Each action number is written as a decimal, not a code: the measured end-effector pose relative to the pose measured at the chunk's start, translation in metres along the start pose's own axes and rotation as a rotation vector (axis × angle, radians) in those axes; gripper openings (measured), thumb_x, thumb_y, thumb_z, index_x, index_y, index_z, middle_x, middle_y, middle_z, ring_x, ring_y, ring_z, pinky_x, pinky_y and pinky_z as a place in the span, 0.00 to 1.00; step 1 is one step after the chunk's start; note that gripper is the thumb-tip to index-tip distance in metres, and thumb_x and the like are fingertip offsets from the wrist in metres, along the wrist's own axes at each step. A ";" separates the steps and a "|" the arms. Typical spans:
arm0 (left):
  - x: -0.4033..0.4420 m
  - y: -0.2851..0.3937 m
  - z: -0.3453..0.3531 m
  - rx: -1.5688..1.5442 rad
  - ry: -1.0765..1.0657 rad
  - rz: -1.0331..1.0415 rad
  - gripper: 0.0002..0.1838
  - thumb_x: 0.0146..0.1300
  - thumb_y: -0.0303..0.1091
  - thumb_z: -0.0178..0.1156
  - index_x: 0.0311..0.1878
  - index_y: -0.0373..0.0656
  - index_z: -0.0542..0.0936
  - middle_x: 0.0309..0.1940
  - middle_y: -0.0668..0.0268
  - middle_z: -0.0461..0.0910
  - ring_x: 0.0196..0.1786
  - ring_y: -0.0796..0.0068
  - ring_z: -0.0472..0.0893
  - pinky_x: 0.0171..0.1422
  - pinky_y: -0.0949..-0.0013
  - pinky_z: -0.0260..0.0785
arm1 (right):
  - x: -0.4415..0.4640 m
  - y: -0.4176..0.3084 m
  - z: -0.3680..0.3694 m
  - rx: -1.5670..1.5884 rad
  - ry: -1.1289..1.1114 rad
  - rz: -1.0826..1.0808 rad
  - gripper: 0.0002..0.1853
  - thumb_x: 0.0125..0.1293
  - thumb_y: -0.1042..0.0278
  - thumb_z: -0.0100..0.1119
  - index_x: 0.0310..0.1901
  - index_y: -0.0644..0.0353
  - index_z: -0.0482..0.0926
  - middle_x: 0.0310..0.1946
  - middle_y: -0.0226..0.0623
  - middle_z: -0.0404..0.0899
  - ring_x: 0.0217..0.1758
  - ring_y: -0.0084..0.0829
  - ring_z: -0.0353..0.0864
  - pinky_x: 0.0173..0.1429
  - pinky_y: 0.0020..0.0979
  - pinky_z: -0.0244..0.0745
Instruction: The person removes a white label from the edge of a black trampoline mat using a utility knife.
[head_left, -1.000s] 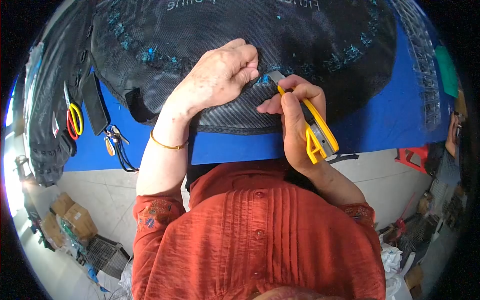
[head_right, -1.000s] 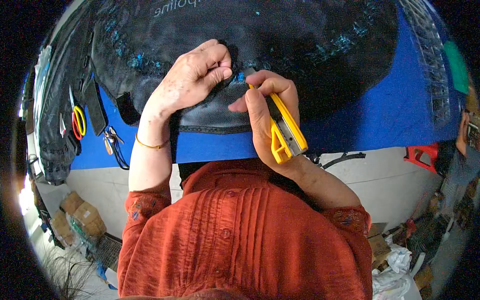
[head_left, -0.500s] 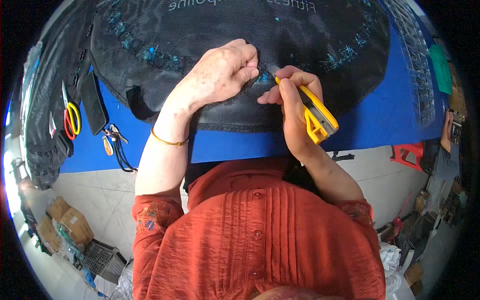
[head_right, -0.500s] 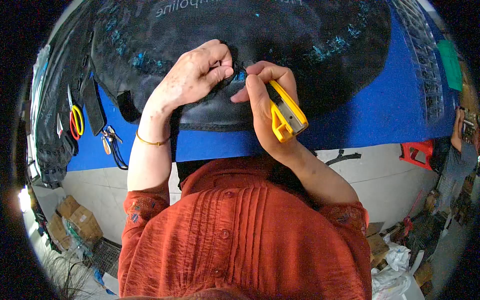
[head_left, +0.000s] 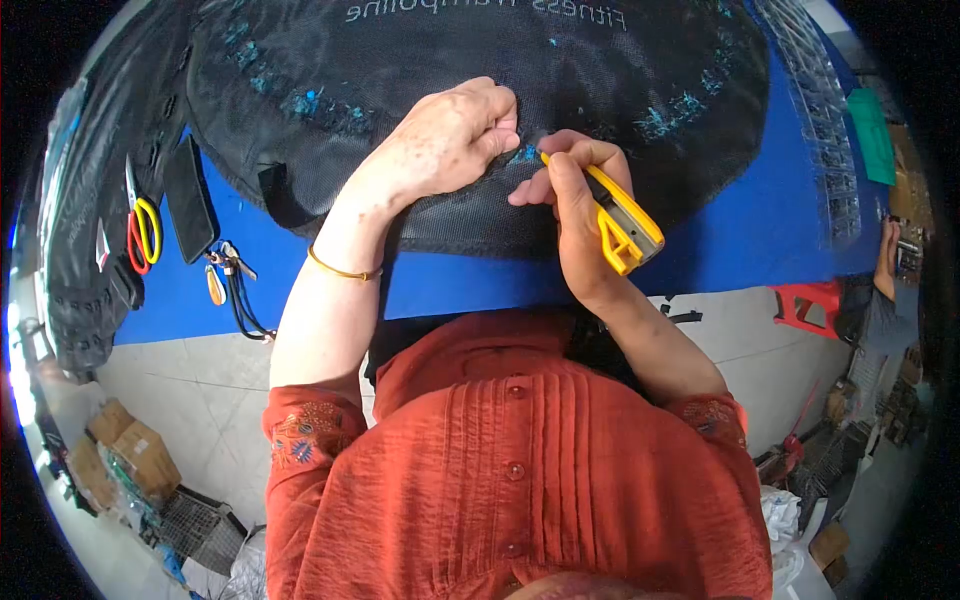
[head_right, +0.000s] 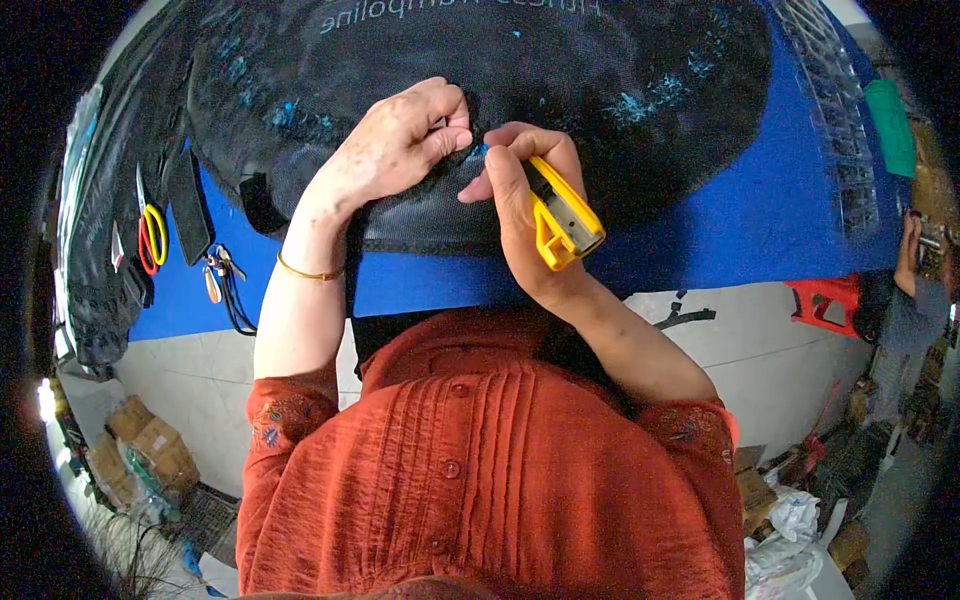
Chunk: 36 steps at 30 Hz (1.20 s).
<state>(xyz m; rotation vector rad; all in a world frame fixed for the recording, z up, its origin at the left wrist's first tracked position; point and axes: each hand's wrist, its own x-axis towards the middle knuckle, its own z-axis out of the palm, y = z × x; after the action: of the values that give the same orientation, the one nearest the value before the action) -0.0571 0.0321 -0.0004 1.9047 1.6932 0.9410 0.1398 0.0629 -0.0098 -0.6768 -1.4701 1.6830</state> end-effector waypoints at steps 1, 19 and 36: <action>0.000 -0.002 0.001 0.000 0.003 0.002 0.08 0.66 0.30 0.65 0.40 0.38 0.76 0.34 0.58 0.76 0.38 0.56 0.79 0.44 0.60 0.72 | -0.002 0.002 -0.001 -0.013 -0.016 -0.007 0.07 0.80 0.69 0.53 0.51 0.59 0.66 0.50 0.39 0.76 0.35 0.22 0.86 0.47 0.25 0.80; 0.001 -0.003 0.002 -0.002 0.039 0.052 0.08 0.64 0.29 0.65 0.38 0.37 0.76 0.34 0.56 0.76 0.38 0.53 0.79 0.43 0.58 0.73 | -0.015 0.007 0.003 -0.083 -0.051 -0.067 0.06 0.81 0.70 0.52 0.49 0.61 0.66 0.50 0.39 0.75 0.33 0.22 0.85 0.42 0.24 0.81; -0.001 -0.002 -0.004 0.001 -0.015 0.068 0.07 0.66 0.27 0.63 0.39 0.38 0.73 0.35 0.57 0.73 0.39 0.53 0.77 0.45 0.58 0.71 | -0.013 -0.003 -0.005 -0.032 -0.108 0.000 0.07 0.80 0.68 0.54 0.51 0.61 0.69 0.48 0.36 0.75 0.33 0.21 0.82 0.43 0.23 0.79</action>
<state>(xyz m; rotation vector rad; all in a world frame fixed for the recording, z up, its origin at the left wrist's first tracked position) -0.0615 0.0311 0.0006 1.9761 1.6308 0.9491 0.1521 0.0552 -0.0088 -0.6121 -1.5752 1.7224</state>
